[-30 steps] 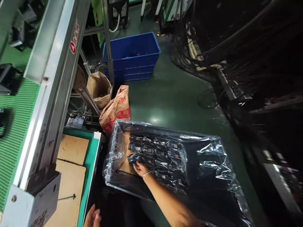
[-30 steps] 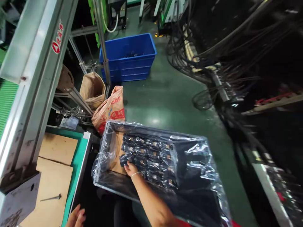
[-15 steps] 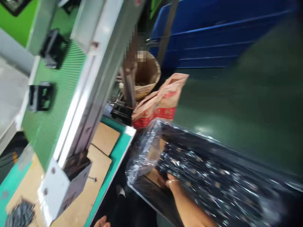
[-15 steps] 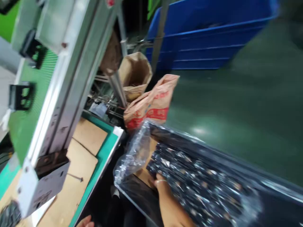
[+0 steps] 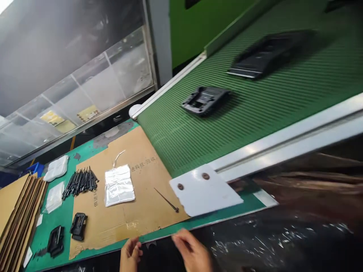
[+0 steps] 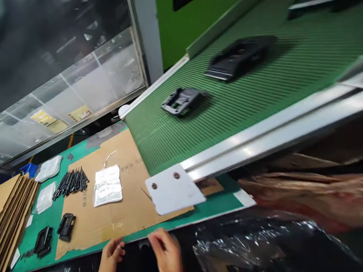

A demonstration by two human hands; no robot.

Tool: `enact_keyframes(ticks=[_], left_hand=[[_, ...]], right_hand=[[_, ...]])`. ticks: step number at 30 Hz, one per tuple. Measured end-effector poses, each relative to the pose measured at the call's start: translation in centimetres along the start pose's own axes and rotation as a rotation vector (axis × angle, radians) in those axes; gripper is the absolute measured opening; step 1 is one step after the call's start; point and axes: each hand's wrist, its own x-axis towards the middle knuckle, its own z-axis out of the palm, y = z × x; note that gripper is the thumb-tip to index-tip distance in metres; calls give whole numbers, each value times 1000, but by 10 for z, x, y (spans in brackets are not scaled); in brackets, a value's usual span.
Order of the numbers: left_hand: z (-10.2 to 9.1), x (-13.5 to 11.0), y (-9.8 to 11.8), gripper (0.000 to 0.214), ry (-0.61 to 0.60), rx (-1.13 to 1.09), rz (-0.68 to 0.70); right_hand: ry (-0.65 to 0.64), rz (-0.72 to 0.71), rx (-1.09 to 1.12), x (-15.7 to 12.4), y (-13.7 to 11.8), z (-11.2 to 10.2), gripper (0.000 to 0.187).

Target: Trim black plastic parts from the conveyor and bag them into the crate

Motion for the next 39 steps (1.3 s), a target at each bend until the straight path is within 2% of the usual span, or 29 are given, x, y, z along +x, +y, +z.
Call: enact_keyframes(ticks=[2,5,8,10,12,15,20,24,29,32,35,37,39], left_hand=[[-17,12,12,50,74,15,97],[-43,36,30,40,200,113,236],[-65,66,41,33,282,166,292],[-75,84,46,34,298,193,310],[-81,99,51,36,298,244,341],[-84,112,58,40,273,344,413],[-87,117,71,48,181,516,536],[-88,114,77,49,130,650,595],[-87,115,80,45,165,971,671],[-87,118,81,44,167,948,680],[-90,119,85,38,209,882,676],[-93,116,96,43,273,703,695],[-98,110,114,59,246,458,749]], right_hand=[[-247,-107,-63,34,-33,57,34],[-570,-234,-409,81,-61,142,20],[-709,-269,-558,110,-66,210,12],[-759,-261,-637,120,-60,241,7],[-795,-244,-718,126,-53,260,9],[-824,-212,-789,130,-44,274,11],[-815,-119,-763,134,-36,278,9],[-789,-41,-580,140,-38,275,13],[-703,102,-240,158,-53,268,26],[-671,191,-43,171,-70,261,30],[-686,251,105,172,-91,253,33],[-733,283,177,163,-106,250,38],[-803,306,229,147,-118,247,43]])
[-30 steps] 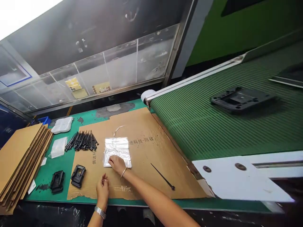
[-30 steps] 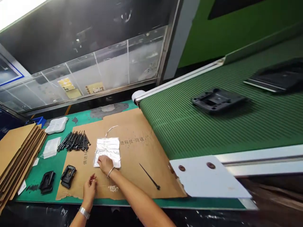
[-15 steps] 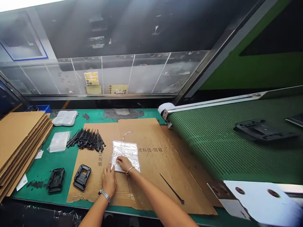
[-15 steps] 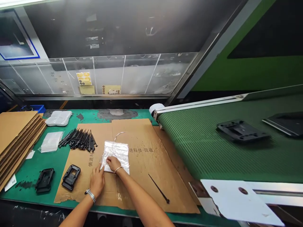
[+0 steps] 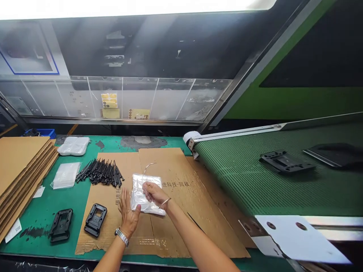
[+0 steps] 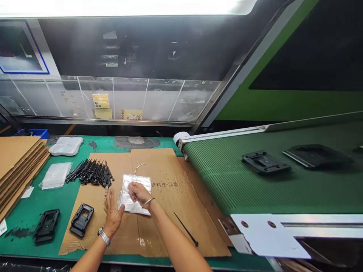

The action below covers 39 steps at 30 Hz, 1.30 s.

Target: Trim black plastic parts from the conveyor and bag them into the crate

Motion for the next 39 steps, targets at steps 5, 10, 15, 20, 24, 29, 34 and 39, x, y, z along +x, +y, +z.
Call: enact_keyframes(ticks=[5,10,15,20,24,29,34,39], left_hand=[[-37,17,34,39,-280,-410,48],[-58,5,37,31,-275,-466,-3],[-68,-13,36,31,-269,-504,-31],[-69,-26,41,33,-200,-480,-76],[-74,-41,45,35,204,-246,-103],[-69,-71,59,28,-227,-656,-172],[-62,-82,52,23,-97,-1161,-504],[-67,-85,22,19,194,-1299,-734]], right_hand=[[-44,23,94,-37,-9,24,52],[-140,97,166,-77,-7,18,50],[-115,56,46,-99,11,18,48],[63,-76,5,-106,17,30,53],[-25,-80,47,-109,14,38,48],[21,-111,28,-105,27,56,51],[-108,-3,82,-103,42,64,55],[86,-119,-202,-86,46,58,49]])
